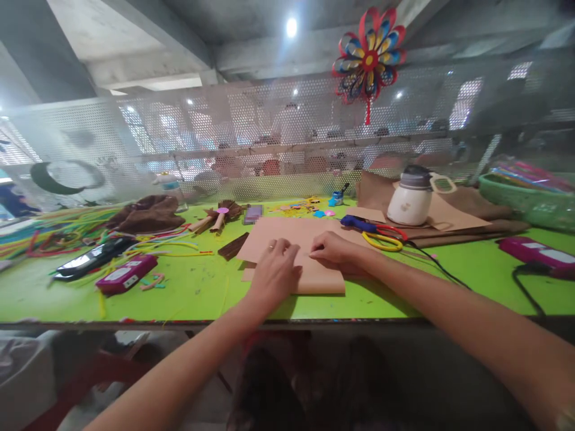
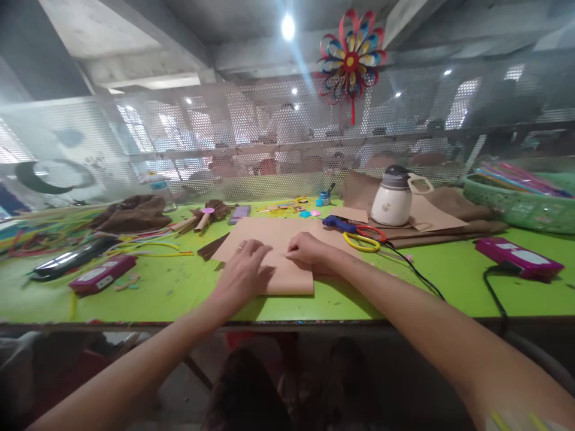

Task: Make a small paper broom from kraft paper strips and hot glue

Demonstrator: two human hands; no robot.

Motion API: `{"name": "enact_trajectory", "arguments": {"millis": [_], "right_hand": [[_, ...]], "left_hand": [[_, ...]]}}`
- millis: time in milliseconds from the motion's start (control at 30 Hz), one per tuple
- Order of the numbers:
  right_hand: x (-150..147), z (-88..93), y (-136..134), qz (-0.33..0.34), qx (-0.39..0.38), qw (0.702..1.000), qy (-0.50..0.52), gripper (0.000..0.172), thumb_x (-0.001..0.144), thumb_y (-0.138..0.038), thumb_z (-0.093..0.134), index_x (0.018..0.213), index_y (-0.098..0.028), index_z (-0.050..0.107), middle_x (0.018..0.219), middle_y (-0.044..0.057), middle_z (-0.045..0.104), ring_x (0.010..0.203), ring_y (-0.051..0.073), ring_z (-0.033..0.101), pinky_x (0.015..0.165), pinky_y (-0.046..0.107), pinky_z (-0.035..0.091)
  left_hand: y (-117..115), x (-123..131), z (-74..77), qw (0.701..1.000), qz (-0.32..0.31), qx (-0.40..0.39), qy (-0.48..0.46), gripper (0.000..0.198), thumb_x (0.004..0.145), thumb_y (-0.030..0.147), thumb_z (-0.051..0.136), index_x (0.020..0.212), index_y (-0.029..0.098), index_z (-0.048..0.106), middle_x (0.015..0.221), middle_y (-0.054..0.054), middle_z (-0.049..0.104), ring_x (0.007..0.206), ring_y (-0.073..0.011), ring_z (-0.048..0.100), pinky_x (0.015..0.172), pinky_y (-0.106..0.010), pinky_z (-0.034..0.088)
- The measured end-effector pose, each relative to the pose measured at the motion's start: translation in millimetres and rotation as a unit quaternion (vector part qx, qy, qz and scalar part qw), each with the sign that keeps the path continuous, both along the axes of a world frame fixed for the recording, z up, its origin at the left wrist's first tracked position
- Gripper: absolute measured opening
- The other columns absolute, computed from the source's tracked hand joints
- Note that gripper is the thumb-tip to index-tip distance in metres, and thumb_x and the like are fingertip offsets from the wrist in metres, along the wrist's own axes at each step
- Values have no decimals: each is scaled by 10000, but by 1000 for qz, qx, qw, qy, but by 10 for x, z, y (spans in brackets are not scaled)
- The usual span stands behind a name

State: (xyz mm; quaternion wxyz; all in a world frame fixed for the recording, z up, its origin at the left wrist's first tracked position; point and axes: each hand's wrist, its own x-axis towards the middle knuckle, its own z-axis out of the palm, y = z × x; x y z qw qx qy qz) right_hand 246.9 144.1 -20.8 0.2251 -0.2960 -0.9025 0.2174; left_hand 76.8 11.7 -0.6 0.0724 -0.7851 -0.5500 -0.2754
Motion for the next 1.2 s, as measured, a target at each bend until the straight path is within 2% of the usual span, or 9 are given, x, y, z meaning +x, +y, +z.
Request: {"name": "enact_trajectory", "arguments": {"millis": [33, 100, 133, 267, 400, 633, 767, 900, 1200], "right_hand": [[-3, -23, 5, 1, 4, 1000, 0, 150, 711, -197, 598, 680, -119, 722, 669, 38, 685, 618, 134, 542, 593, 225, 400], [6, -63, 13, 2, 12, 1000, -1, 153, 721, -193, 593, 706, -112, 721, 692, 46, 688, 636, 137, 551, 603, 223, 405], [12, -76, 16, 2, 16, 1000, -2, 152, 725, -192, 592, 713, -113, 720, 697, 46, 688, 646, 139, 556, 610, 223, 408], [27, -97, 25, 1, 23, 1000, -10, 136, 733, -194, 596, 718, -130, 715, 700, 39, 688, 660, 142, 567, 621, 224, 413], [18, -109, 17, -13, 33, 999, -15, 134, 741, -194, 591, 730, -129, 707, 720, 50, 689, 660, 147, 567, 617, 233, 407], [0, -122, -26, -28, 70, 997, -33, 115, 761, -194, 595, 720, -134, 684, 722, 48, 677, 658, 142, 566, 610, 227, 400], [-17, -111, -50, -32, 103, 993, -48, 109, 770, -203, 606, 704, -150, 674, 752, 61, 677, 712, 160, 572, 656, 243, 397], [-27, -107, -56, -31, 126, 990, -63, 115, 777, -208, 608, 690, -160, 664, 771, 73, 675, 786, 184, 571, 705, 260, 392], [-35, -127, -52, -31, 145, 986, -69, 99, 783, -206, 609, 705, -163, 653, 765, 62, 665, 783, 179, 557, 694, 254, 381]], "left_hand": [[-60, 36, -15, 998, -31, -3, 48, 131, 837, 183, 521, 943, 180, 596, 995, -88, 569, 974, -253, 513, 897, -403, 408], [-183, 106, -64, 988, -97, -32, 117, 176, 892, 162, 430, 810, 172, 585, 849, -65, 569, 870, -221, 521, 832, -372, 442], [-244, 133, -94, 985, -106, -35, 133, 200, 908, 173, 408, 795, 167, 573, 822, -63, 563, 843, -216, 517, 821, -372, 447], [-442, 167, -192, 989, -101, -42, 103, 181, 935, 201, 381, 965, 147, 551, 972, -88, 566, 957, -227, 500, 865, -377, 445], [-512, 147, -214, 990, -105, -53, 82, 221, 944, 169, 338, 1062, 132, 521, 1060, -105, 535, 1026, -226, 477, 914, -382, 427], [-529, 155, -182, 986, -104, -67, 116, 243, 952, 193, 318, 952, 137, 554, 940, -84, 520, 939, -223, 468, 861, -393, 434], [-541, 149, -205, 985, -86, -59, 139, 247, 953, 215, 326, 973, 142, 561, 942, -82, 532, 938, -232, 458, 872, -425, 415], [-535, 148, -208, 980, -94, -63, 164, 269, 957, 239, 315, 1023, 141, 557, 931, -85, 548, 908, -232, 467, 841, -425, 420], [-555, 131, -184, 977, -101, -63, 176, 242, 952, 253, 345, 971, 161, 568, 946, -86, 548, 929, -236, 474, 842, -432, 418]]}}
